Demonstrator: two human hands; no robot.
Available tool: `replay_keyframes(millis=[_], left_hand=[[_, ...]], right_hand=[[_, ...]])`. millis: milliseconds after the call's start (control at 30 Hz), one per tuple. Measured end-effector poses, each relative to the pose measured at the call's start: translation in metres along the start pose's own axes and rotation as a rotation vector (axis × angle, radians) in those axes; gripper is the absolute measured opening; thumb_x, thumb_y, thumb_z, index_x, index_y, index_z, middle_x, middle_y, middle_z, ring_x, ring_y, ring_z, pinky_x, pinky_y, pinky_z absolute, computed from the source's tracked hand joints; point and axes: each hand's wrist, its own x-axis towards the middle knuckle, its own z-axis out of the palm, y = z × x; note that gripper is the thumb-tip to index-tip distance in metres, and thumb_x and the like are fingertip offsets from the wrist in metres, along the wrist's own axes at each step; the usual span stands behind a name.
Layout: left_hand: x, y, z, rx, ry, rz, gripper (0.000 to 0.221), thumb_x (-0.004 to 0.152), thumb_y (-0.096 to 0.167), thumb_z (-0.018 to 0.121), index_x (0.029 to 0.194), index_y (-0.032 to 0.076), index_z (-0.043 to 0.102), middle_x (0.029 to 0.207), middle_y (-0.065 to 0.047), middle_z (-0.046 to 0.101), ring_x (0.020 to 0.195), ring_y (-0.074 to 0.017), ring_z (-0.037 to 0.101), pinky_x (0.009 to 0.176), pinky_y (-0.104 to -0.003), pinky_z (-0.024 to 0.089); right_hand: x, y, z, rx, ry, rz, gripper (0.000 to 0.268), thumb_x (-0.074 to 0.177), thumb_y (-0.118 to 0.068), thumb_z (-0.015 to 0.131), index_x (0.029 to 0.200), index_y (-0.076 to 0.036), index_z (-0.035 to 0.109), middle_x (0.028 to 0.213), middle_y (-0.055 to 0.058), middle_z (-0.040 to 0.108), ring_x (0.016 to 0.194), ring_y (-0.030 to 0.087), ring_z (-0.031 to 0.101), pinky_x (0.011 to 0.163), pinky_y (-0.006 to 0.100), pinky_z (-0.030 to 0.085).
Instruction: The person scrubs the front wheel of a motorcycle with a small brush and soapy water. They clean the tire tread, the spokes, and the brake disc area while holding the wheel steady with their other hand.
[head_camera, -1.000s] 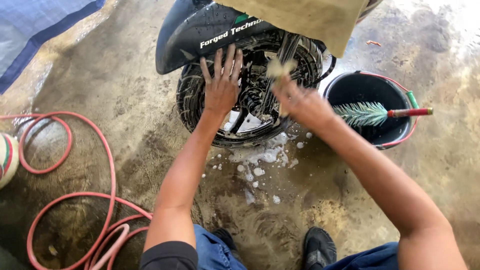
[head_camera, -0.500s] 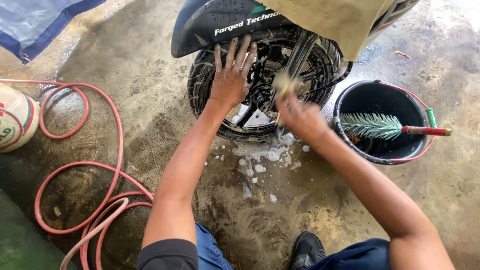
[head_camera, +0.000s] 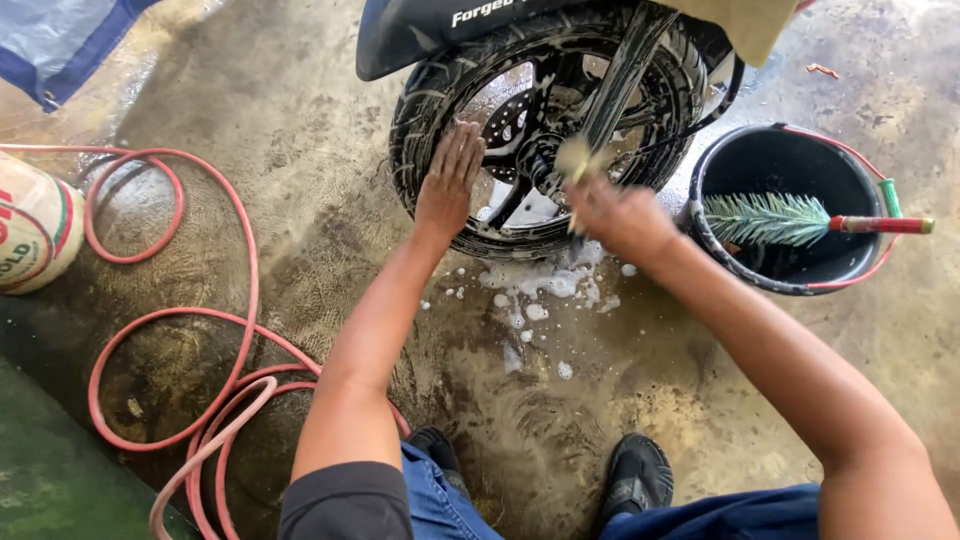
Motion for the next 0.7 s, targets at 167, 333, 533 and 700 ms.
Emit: replay_keyframes(millis=[167, 333, 533, 700], left_hand=[[-0.005, 0.014, -0.006, 0.007, 0.071, -0.059, 0.088, 0.104, 0.013, 0.057, 0.173, 0.007, 0.003, 0.179, -0.022, -0.006, 0.166, -0.0401, -0.009, 0.139, -0.054, -0.005], [-0.009, 0.026, -0.013, -0.114, 0.131, -0.063, 0.088, 0.105, 0.0, 0.067, 0.172, 0.003, 0.009, 0.176, -0.025, 0.009, 0.165, -0.042, 0.0, 0.142, -0.053, 0.007], [-0.003, 0.03, -0.014, -0.188, 0.103, -0.052, 0.088, 0.104, 0.013, 0.073, 0.171, 0.005, 0.018, 0.167, -0.025, 0.035, 0.16, -0.0411, 0.024, 0.141, -0.058, 0.011], [-0.001, 0.051, -0.019, -0.185, -0.025, -0.113, 0.107, 0.096, 0.022, 0.081, 0.172, 0.005, 0.008, 0.171, -0.029, 0.026, 0.162, -0.0466, 0.016, 0.14, -0.064, 0.004]], right_hand=[[-0.012, 0.0, 0.027, 0.387, -0.092, 0.114, 0.029, 0.093, -0.008, 0.053, 0.12, -0.015, 0.059, 0.111, 0.012, 0.064, 0.055, 0.023, 0.065, 0.049, 0.033, 0.055], [-0.042, -0.044, 0.049, 0.196, -0.025, 0.313, 0.036, 0.094, -0.027, 0.069, 0.128, -0.016, 0.063, 0.113, 0.007, 0.063, 0.083, 0.021, 0.069, 0.061, 0.03, 0.06], [-0.033, -0.063, 0.058, 0.816, 0.254, 0.652, 0.018, 0.097, -0.01, 0.067, 0.113, -0.013, 0.073, 0.098, 0.011, 0.072, 0.08, 0.034, 0.074, 0.065, 0.039, 0.059], [-0.047, -0.096, 0.054, 0.809, 0.199, 0.774, 0.02, 0.095, -0.015, 0.072, 0.115, -0.017, 0.073, 0.097, 0.009, 0.073, 0.078, 0.036, 0.073, 0.061, 0.045, 0.058]])
